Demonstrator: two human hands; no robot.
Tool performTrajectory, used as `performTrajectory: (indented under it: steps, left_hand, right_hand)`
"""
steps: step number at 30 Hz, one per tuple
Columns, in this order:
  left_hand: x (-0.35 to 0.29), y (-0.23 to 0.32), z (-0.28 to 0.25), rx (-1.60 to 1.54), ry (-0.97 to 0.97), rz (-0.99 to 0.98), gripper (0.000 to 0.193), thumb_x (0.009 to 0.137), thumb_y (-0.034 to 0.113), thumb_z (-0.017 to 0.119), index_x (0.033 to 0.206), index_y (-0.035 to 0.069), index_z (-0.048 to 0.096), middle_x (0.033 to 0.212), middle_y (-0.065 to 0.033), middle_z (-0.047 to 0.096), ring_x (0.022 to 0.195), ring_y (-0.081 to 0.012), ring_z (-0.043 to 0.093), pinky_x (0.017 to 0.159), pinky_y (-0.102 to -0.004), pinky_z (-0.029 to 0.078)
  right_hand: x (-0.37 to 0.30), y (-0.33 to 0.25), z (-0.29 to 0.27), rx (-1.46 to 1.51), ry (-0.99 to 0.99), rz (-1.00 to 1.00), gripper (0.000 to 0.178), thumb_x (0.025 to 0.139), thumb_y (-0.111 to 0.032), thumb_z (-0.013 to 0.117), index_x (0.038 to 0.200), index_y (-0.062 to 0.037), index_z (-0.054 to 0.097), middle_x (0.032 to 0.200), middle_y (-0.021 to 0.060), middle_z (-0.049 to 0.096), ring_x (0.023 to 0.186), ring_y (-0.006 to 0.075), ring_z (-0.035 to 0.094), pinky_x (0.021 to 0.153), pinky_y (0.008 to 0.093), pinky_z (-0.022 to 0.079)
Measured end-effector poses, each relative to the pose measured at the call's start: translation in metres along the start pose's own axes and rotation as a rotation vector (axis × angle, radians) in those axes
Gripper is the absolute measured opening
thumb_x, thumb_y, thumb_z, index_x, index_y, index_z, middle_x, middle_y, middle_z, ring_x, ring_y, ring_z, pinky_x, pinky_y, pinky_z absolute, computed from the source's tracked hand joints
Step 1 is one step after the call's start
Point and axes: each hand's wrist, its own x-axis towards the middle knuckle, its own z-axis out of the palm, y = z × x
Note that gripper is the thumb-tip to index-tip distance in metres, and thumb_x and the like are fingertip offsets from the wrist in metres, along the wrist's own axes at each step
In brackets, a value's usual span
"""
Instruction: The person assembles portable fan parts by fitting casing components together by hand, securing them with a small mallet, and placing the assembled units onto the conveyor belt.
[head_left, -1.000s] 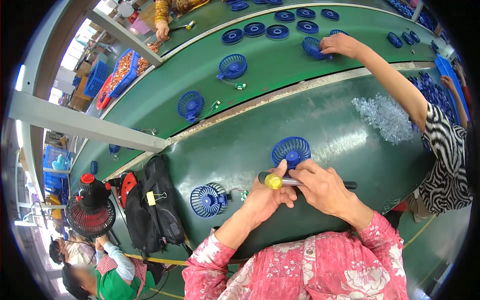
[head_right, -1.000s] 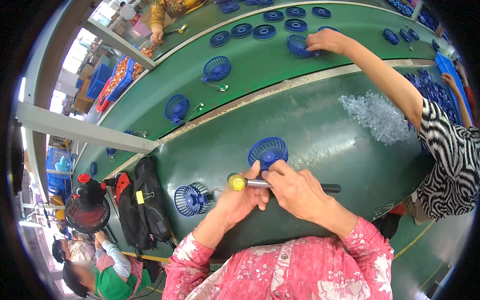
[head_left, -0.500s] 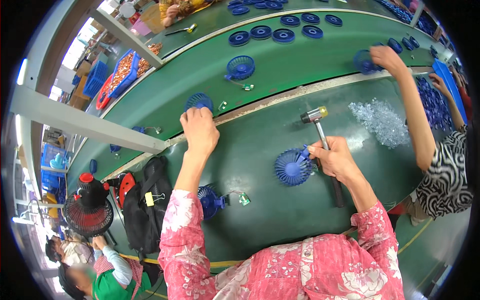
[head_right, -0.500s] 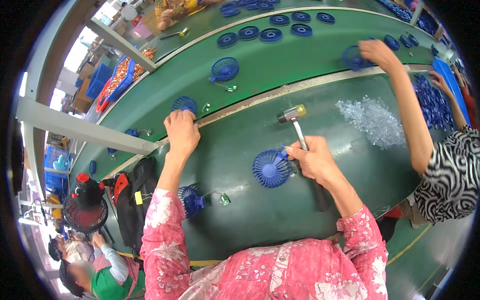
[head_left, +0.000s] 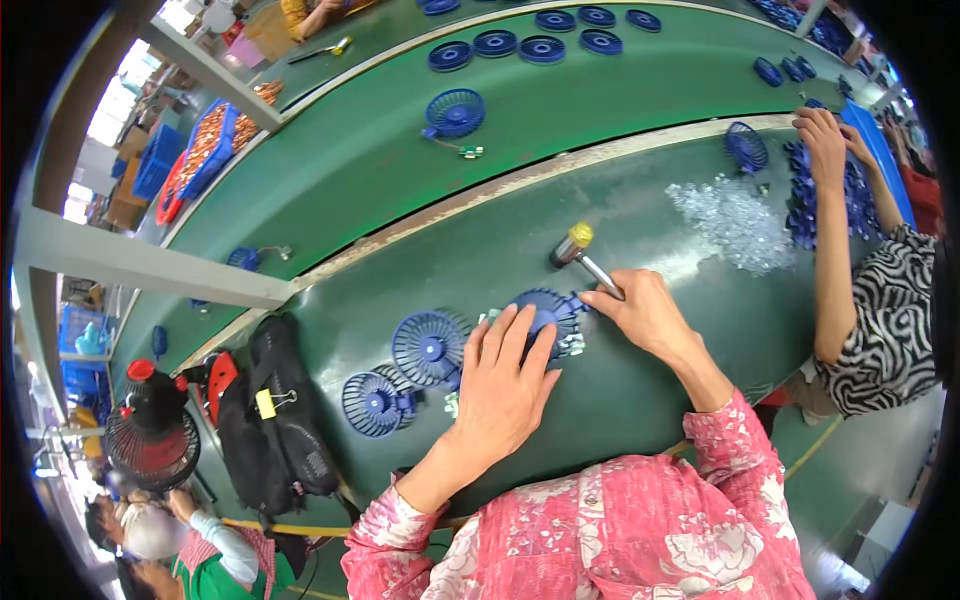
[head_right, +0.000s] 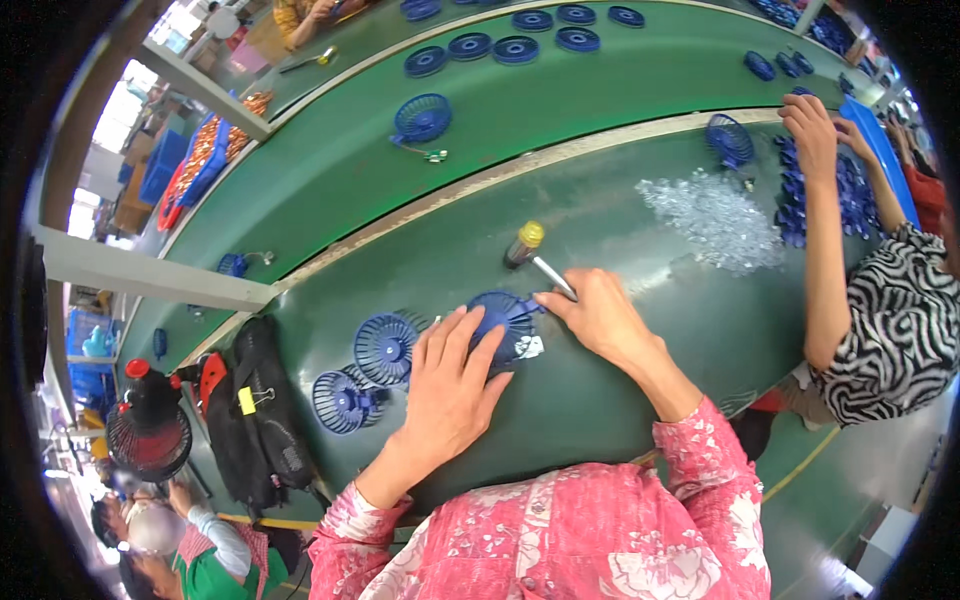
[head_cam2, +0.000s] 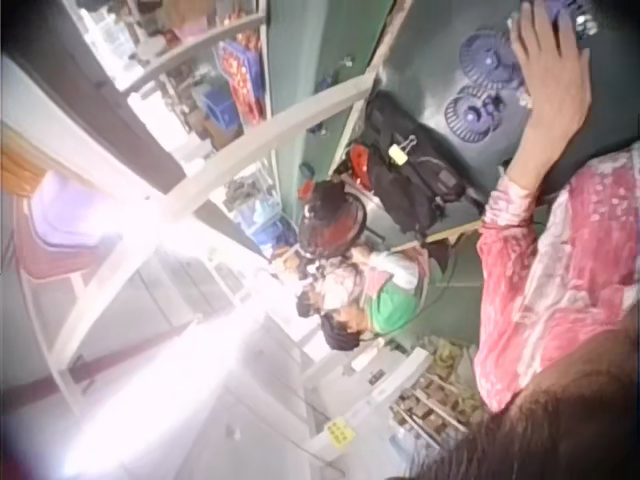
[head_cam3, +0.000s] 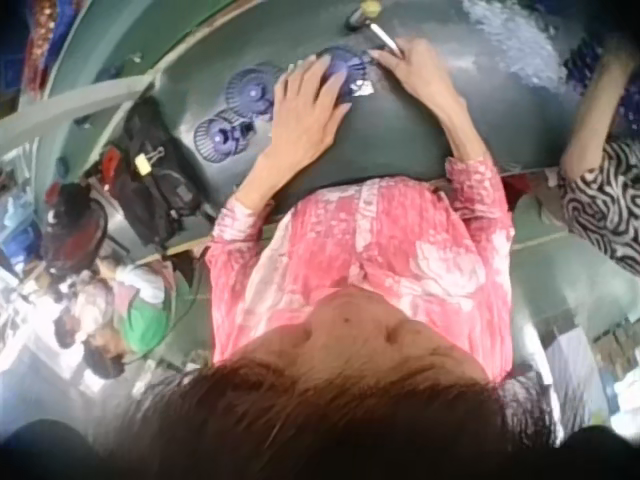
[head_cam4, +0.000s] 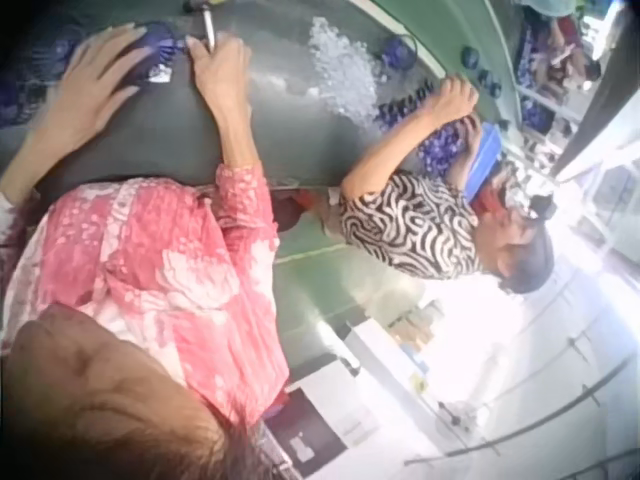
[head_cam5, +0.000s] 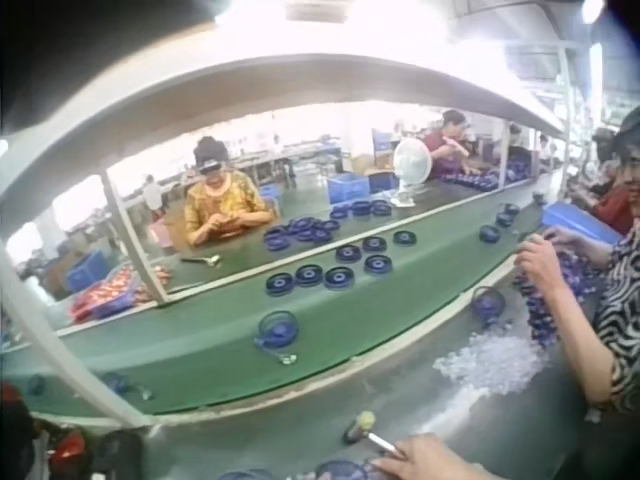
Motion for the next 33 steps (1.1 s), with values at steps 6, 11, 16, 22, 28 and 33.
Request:
performTrajectory:
  steps: [6,11,16,22,28,33]
  left_hand:
    - [-0.008,0.002,0.029,0.041,0.065,-0.031,0.047,0.081,0.011,0.072,0.126,0.005,0.058,0.132,-0.0199,0.048,0.120,-0.0391,0.048,0.094,-0.0493,0.042]
    - [-0.005,0.008,0.032,0.020,0.119,-0.034,0.047,0.079,0.011,0.073,0.124,0.006,0.059,0.128,-0.0191,0.052,0.117,-0.0382,0.051,0.092,-0.0480,0.042]
    - [-0.008,0.007,0.025,-0.008,0.103,-0.077,0.052,0.076,0.012,0.076,0.123,0.003,0.057,0.128,-0.0189,0.053,0.116,-0.0374,0.052,0.091,-0.0464,0.042]
    - [0.001,0.000,0.019,-0.026,0.029,-0.169,0.077,0.075,0.022,0.079,0.137,-0.001,0.039,0.140,-0.0238,0.039,0.121,-0.0424,0.045,0.098,-0.0521,0.040]
    - [0.008,0.018,0.005,-0.429,-0.063,-0.195,0.081,0.071,0.027,0.083,0.135,0.000,0.041,0.127,-0.0218,0.045,0.111,-0.0404,0.047,0.095,-0.0477,0.043]
    - [0.003,0.015,0.011,-0.250,0.064,-0.189,0.080,0.069,0.025,0.085,0.133,-0.001,0.043,0.127,-0.0223,0.044,0.109,-0.0403,0.047,0.092,-0.0482,0.042]
  right_hand:
    - [-0.032,-0.004,-0.019,0.193,0.207,-0.075,0.027,0.098,-0.015,0.057,0.120,0.0006,0.059,0.074,0.0098,0.057,0.061,0.0177,0.051,0.057,0.0322,0.043]
    - [-0.062,0.005,-0.001,-0.042,0.416,-0.442,0.028,0.096,-0.008,0.057,0.122,0.0020,0.057,0.085,0.0145,0.063,0.066,0.0293,0.061,0.060,0.0377,0.049]
    - [-0.052,0.028,0.003,-0.162,0.192,-0.243,0.022,0.098,-0.016,0.054,0.108,0.0024,0.058,0.078,0.0192,0.063,0.068,0.0401,0.061,0.063,0.0457,0.049]
    - [-0.012,0.062,-0.032,0.117,0.439,0.117,0.033,0.097,-0.030,0.060,0.102,0.0027,0.064,0.071,0.0037,0.066,0.059,0.0084,0.053,0.055,0.0268,0.043]
    - [0.015,0.078,-0.058,-0.007,0.554,0.174,0.026,0.090,-0.018,0.062,0.101,0.0056,0.064,0.077,0.0168,0.069,0.074,0.0268,0.069,0.069,0.0390,0.051]
    - [0.034,0.095,-0.053,-0.166,0.613,0.117,0.026,0.089,-0.016,0.063,0.100,0.0079,0.062,0.079,0.0267,0.066,0.079,0.0430,0.066,0.071,0.0475,0.050]
